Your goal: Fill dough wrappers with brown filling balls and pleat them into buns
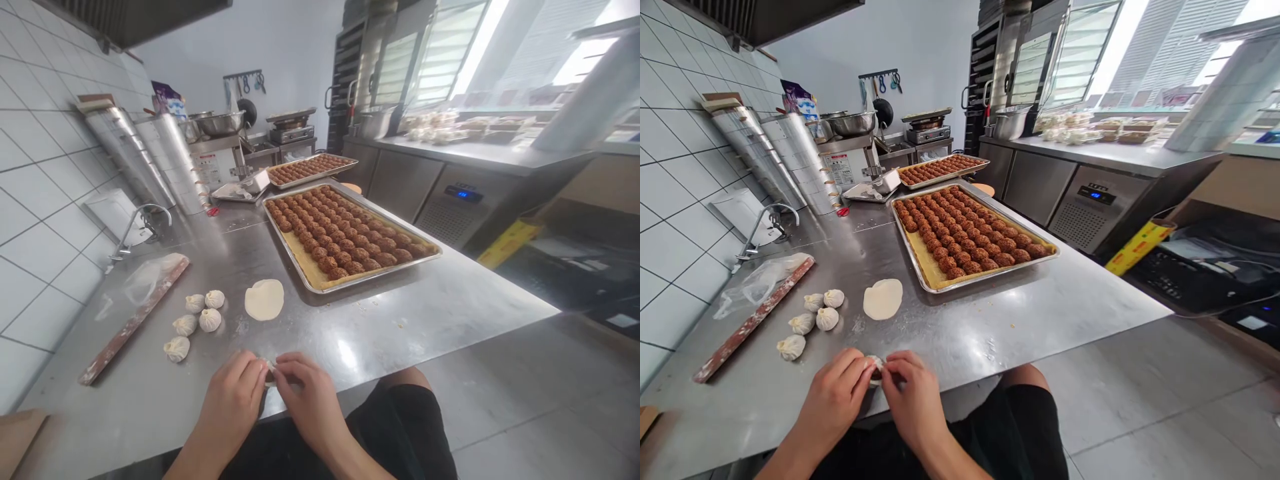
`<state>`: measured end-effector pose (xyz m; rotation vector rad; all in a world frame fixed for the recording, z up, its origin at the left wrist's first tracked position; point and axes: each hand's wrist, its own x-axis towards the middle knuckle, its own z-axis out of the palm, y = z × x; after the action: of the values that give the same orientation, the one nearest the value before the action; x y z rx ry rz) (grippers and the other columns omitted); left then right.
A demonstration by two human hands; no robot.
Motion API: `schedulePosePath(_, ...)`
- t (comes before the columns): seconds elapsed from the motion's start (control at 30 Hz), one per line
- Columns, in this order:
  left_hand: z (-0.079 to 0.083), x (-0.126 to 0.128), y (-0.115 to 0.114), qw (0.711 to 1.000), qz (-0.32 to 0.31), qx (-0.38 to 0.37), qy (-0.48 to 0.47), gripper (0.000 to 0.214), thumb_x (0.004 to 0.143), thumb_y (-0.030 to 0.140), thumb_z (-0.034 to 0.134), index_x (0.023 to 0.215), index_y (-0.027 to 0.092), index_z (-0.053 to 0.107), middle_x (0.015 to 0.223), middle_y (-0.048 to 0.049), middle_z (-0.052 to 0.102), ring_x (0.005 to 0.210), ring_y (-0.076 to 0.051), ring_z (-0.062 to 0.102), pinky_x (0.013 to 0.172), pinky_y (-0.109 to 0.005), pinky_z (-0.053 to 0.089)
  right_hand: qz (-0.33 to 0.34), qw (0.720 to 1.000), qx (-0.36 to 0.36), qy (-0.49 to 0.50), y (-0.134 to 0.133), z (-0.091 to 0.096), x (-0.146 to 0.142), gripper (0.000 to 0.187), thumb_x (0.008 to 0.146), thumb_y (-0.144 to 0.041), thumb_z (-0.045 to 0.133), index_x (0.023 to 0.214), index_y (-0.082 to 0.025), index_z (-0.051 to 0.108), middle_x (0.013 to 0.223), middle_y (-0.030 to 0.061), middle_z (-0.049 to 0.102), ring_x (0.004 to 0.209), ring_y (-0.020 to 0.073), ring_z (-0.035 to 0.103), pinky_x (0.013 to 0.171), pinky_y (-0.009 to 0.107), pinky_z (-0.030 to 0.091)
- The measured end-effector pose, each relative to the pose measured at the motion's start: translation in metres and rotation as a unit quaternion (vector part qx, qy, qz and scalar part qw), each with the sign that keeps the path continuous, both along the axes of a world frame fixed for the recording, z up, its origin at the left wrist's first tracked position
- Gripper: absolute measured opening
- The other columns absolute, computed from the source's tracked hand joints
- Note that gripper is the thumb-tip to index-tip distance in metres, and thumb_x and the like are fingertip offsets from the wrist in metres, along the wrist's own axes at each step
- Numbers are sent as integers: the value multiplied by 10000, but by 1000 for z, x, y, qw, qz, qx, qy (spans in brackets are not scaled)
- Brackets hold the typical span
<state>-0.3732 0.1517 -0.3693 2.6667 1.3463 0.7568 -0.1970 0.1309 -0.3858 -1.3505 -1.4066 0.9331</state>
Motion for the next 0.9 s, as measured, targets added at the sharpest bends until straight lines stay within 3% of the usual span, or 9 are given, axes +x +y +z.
schedulePosePath(0.13, -1, 3, 0, 1000, 7, 17, 11, 193, 1036, 140, 468, 908, 186, 604, 873, -29, 614, 804, -189, 603, 739, -358, 488, -20, 997, -70, 40, 9, 10, -1, 197, 911, -260, 653, 754, -207, 759, 830, 45, 755, 798, 216, 712, 758, 323, 541)
schedulePosePath(0.23, -1, 2, 0, 1000, -6, 11, 27, 214, 1040, 159, 479, 1210, 188, 605, 949, -42, 640, 848, -197, 622, 745, -354, 506, 7, 998, -37, 42, 5, 11, -6, 223, 961, -282, 594, 849, -207, 772, 893, 60, 754, 856, 223, 704, 799, 338, 544)
schedulePosePath(0.3, -1, 0, 0, 999, -17, 8, 35, 283, 1041, 160, 480, 1302, 209, 577, 950, -35, 640, 849, -192, 624, 746, -346, 510, 25, 999, 10, 24, -1, 7, -8, 222, 983, -269, 560, 959, -215, 774, 1022, 74, 744, 957, 225, 693, 869, 347, 540)
schedulePosePath(0.4, -1, 0, 0, 1000, -14, 6, 19, 176, 1040, 153, 483, 1079, 215, 643, 897, -19, 623, 819, -179, 615, 749, -338, 500, 17, 1000, 19, 9, -4, 0, -5, 181, 956, -243, 595, 1002, -216, 768, 1078, 73, 732, 942, 211, 695, 866, 337, 545)
schedulePosePath(0.57, 0, 4, -2, 999, 6, 28, 16, 217, 1035, 138, 470, 864, 189, 593, 851, -28, 613, 781, -187, 599, 723, -351, 480, -26, 997, -57, 46, 6, 5, -1, 184, 907, -273, 675, 753, -208, 752, 871, 49, 752, 826, 214, 703, 781, 329, 533)
schedulePosePath(0.67, 2, 4, -1, 1000, -5, 13, 25, 175, 1041, 165, 475, 1123, 185, 628, 920, -43, 642, 827, -198, 627, 725, -346, 498, -4, 997, -43, 65, 5, 9, -4, 203, 946, -296, 638, 808, -211, 761, 895, 54, 750, 867, 218, 698, 825, 341, 527)
schedulePosePath(0.73, 4, 3, -1, 999, -20, 0, 30, 301, 1043, 172, 474, 1326, 203, 571, 956, -46, 656, 858, -200, 641, 741, -341, 513, 24, 997, -6, 68, 0, 7, -5, 241, 992, -323, 582, 890, -216, 772, 1015, 74, 743, 961, 223, 688, 889, 349, 524)
schedulePosePath(0.77, 5, 2, -1, 999, -24, -7, 27, 312, 1045, 172, 469, 1335, 216, 574, 951, -41, 657, 858, -197, 644, 749, -339, 515, 34, 997, 10, 69, -3, 6, -4, 262, 1011, -341, 556, 931, -219, 773, 1074, 84, 732, 1010, 226, 678, 923, 353, 518)
schedulePosePath(0.9, 12, 6, -5, 996, 0, -64, -56, 191, 1049, 208, 475, 1013, 232, 662, 907, -13, 649, 832, -164, 642, 775, -317, 506, -4, 993, -1, 118, -7, 2, 4, 321, 1036, -458, 508, 1085, -221, 719, 1104, 89, 710, 1043, 232, 655, 940, 360, 506)
